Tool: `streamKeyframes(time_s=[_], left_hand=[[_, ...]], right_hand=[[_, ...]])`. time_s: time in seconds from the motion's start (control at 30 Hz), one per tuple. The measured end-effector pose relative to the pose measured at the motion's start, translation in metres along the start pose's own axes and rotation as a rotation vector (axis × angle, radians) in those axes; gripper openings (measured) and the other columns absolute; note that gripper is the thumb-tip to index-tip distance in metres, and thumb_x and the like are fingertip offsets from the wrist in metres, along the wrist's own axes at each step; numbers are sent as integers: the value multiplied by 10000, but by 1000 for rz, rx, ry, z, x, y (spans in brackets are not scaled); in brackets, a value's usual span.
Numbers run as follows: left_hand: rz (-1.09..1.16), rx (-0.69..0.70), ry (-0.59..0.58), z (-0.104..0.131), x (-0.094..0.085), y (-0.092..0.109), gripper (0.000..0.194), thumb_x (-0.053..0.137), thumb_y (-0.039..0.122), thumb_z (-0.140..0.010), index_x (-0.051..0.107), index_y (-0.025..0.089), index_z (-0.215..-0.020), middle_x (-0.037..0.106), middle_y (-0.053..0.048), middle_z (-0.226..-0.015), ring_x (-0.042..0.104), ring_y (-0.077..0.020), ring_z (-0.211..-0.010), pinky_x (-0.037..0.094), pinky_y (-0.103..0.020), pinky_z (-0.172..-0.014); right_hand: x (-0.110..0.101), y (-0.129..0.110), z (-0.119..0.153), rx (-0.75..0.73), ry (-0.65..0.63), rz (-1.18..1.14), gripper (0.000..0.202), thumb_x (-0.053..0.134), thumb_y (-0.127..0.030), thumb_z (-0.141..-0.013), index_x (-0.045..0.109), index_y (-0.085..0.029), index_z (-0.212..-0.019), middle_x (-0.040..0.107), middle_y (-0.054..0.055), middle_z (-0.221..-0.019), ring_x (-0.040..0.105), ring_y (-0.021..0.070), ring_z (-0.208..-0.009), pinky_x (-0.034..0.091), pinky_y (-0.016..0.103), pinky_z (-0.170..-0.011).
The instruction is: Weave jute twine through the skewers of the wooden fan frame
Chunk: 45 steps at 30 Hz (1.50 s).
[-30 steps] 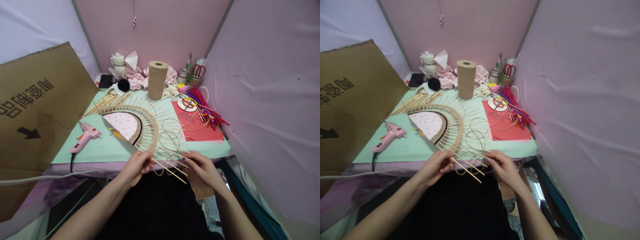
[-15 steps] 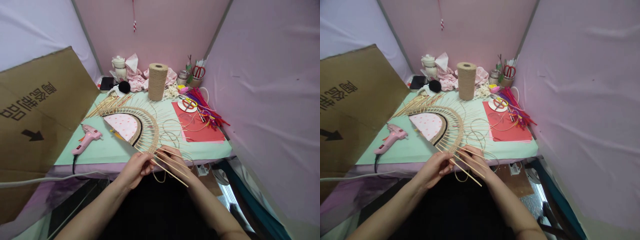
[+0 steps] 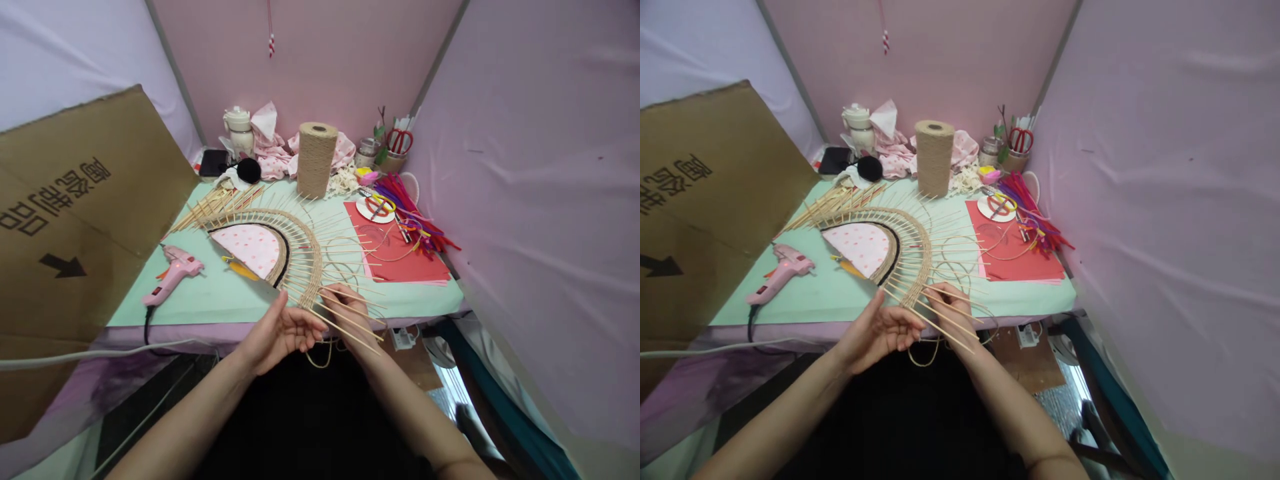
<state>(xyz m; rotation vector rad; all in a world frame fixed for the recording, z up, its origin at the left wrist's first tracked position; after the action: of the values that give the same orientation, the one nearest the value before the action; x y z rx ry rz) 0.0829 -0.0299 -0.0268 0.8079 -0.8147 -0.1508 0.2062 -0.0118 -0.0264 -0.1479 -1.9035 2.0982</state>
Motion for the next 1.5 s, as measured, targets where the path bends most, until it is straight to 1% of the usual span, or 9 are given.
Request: streamKeyframes(time_s=[0.1,0.17,0.23,0.3,0.37,0.47,0.63,1.1,1.5], left_hand=[[33,-21,66,-2,-11,4,749,409,730,-793,715,48,-844,680,-147,-761,603,-129,-631,474,-201,-595],[128,-1,183,-6,-23,10,541,457,584,-860,685,93,-860,688,-124,-801,626,-135,-678,505,-215,-652],[229,17,241,-10,-28,15,293,491,384,-895,648,138,-867,691,-91,-833,642,-134,-719,526,-242,-713],[268,-23,212,-16,-24,16,152,511,266,-884,619,158,-877,687,-70,-843,647,-135,-718,539,-269,-722],[246,-80,172,-19,-18,15,102,537,238,-870,602,166,-899,683,-63,-838,645,-136,-689,546,-274,-687],[198,-104,177,-20,-18,16,98,550,227,-869,592,174,-939,684,-63,-835,653,-142,-683,551,-273,-662],[198,-50,195,-18,-21,20,172,537,144,-862,609,158,-1017,690,-63,-852,660,-131,-692,558,-270,-681],[250,-72,143,-17,-18,16,141,549,120,-853,625,122,-973,701,-93,-873,679,-150,-735,566,-299,-729],[306,-80,158,-16,-14,13,106,531,123,-864,620,124,-921,683,-76,-799,652,-136,-688,540,-273,-677]], right_hand=[[-2,0,-2,-5,26,-5,225,718,-394,-695,664,-175,-684,576,-12,-629,466,112,-591,389,248,-577],[-1,0,-3,-1,20,-18,225,721,-391,-692,665,-173,-682,587,-8,-638,483,119,-607,397,255,-595],[0,2,-3,0,-1,-25,225,721,-389,-700,664,-172,-685,599,-4,-653,497,122,-619,401,257,-606],[0,4,-3,2,-23,-29,231,721,-393,-710,659,-171,-689,604,-4,-659,503,123,-617,399,255,-601],[0,7,-3,13,-44,-23,239,720,-401,-716,655,-173,-694,603,-9,-652,503,119,-601,397,251,-589],[0,11,-5,15,-68,-10,236,722,-406,-715,661,-178,-702,608,-14,-650,512,114,-590,401,244,-583],[0,12,-6,2,-52,17,241,724,-409,-711,663,-176,-696,610,-10,-636,516,120,-582,396,245,-575],[2,-2,0,-35,-43,55,232,710,-398,-738,659,-178,-686,610,-1,-635,507,131,-595,384,261,-589],[1,13,-4,-35,-110,46,218,694,-397,-765,691,-180,-742,662,4,-713,564,138,-664,429,257,-658]])
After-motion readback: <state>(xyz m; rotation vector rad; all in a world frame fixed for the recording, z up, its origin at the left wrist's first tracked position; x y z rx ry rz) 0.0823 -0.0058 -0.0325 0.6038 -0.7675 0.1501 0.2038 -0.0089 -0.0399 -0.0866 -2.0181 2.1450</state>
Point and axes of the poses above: each hand's wrist, its own z-axis away from the middle knuckle, its own x-axis out of the palm, y = z × x, the point moved 9 cm from there along -z, towards the middle knuckle
